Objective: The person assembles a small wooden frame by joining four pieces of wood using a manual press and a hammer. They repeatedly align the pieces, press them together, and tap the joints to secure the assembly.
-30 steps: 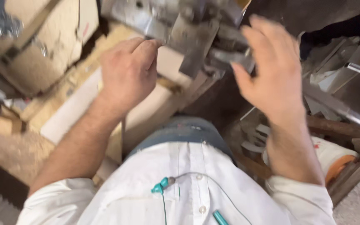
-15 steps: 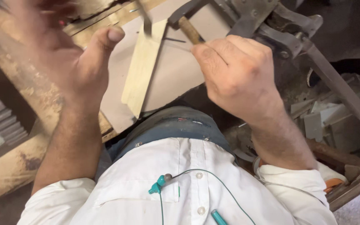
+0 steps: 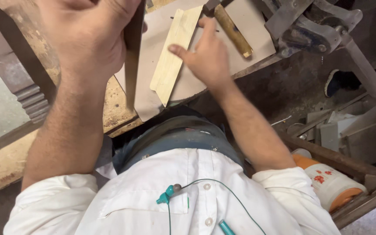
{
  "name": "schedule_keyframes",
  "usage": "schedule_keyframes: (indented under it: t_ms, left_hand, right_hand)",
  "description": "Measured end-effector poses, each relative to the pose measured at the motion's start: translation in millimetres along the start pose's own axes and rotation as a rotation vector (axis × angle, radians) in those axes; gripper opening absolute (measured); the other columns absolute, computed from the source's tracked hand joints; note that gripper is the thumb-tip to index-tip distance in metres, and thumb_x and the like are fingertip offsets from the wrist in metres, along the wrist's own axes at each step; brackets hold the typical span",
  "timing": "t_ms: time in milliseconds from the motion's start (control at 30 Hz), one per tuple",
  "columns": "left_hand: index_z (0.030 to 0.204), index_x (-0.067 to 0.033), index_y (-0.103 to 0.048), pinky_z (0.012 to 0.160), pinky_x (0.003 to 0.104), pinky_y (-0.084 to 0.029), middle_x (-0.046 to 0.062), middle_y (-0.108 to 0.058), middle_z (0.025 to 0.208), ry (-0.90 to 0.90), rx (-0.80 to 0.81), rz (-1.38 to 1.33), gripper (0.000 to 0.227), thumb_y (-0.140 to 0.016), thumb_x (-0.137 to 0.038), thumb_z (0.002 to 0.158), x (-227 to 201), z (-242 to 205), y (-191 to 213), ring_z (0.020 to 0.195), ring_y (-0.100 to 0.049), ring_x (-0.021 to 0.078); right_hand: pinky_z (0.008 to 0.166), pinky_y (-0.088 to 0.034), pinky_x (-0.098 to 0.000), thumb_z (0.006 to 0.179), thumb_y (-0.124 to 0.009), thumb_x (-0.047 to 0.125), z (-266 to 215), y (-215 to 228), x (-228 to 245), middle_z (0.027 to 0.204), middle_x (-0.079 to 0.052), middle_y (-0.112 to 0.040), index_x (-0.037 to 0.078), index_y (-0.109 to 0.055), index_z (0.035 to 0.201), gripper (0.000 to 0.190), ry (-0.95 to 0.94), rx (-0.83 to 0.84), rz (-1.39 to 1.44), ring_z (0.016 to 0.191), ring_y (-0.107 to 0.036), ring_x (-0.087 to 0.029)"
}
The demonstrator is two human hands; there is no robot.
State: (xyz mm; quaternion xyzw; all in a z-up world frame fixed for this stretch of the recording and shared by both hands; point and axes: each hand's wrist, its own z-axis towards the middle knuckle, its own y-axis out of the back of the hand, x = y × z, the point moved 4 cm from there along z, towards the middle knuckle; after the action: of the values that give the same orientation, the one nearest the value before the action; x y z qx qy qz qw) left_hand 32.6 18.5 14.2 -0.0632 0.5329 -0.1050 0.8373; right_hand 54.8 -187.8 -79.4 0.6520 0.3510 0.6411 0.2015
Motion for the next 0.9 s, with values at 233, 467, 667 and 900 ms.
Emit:
schedule_keyframes:
  t_ms: [233,467,667,900]
  left_hand:
    - [0.106,-0.0012,-0.069,0.057,0.027,-0.052,0.003,-0.068,0.088,0.366,-0.058,-0.195,0.015,-0.077,-0.014,0.108,55,-22,18,0.064,-0.062,0.0099]
    - [0.099,-0.0063,-0.068,0.053,0.025,-0.046,0.0,-0.065,0.079,0.486,-0.107,-0.357,0.014,-0.074,-0.017,0.107,83,-20,34,0.059,-0.056,0.0085]
    - [0.105,-0.0041,-0.066,0.055,0.024,-0.048,0.0,-0.064,0.082,0.476,-0.061,-0.42,0.015,-0.073,-0.017,0.109,97,-22,29,0.062,-0.059,0.0076]
    - [0.116,-0.0006,-0.068,0.087,0.035,-0.066,0.008,-0.076,0.106,0.503,0.031,-0.554,0.019,-0.071,-0.017,0.106,98,-26,14,0.094,-0.076,0.0164]
  right_hand:
    - [0.083,-0.059,-0.0435,0.076,-0.088,0.044,19,-59,-26,0.1,-0.024,-0.075,-0.012,-0.027,0.139,0.104,-0.049,-0.107,-0.055,0.092,-0.075,-0.039]
    - [0.094,-0.064,-0.0374,0.083,-0.088,0.024,-20,-32,-2,0.119,-0.021,-0.078,-0.005,-0.057,0.131,0.064,0.055,-0.044,0.399,0.108,-0.08,-0.028]
    - [0.094,-0.067,-0.0302,0.09,-0.089,0.029,-54,-18,39,0.116,-0.014,-0.076,-0.003,-0.046,0.136,0.07,0.273,-0.019,0.508,0.108,-0.078,-0.016]
    - [0.097,-0.061,-0.0296,0.113,-0.068,0.017,-61,-26,27,0.121,-0.014,-0.075,-0.004,-0.039,0.155,0.055,0.295,0.016,0.662,0.109,-0.073,-0.014]
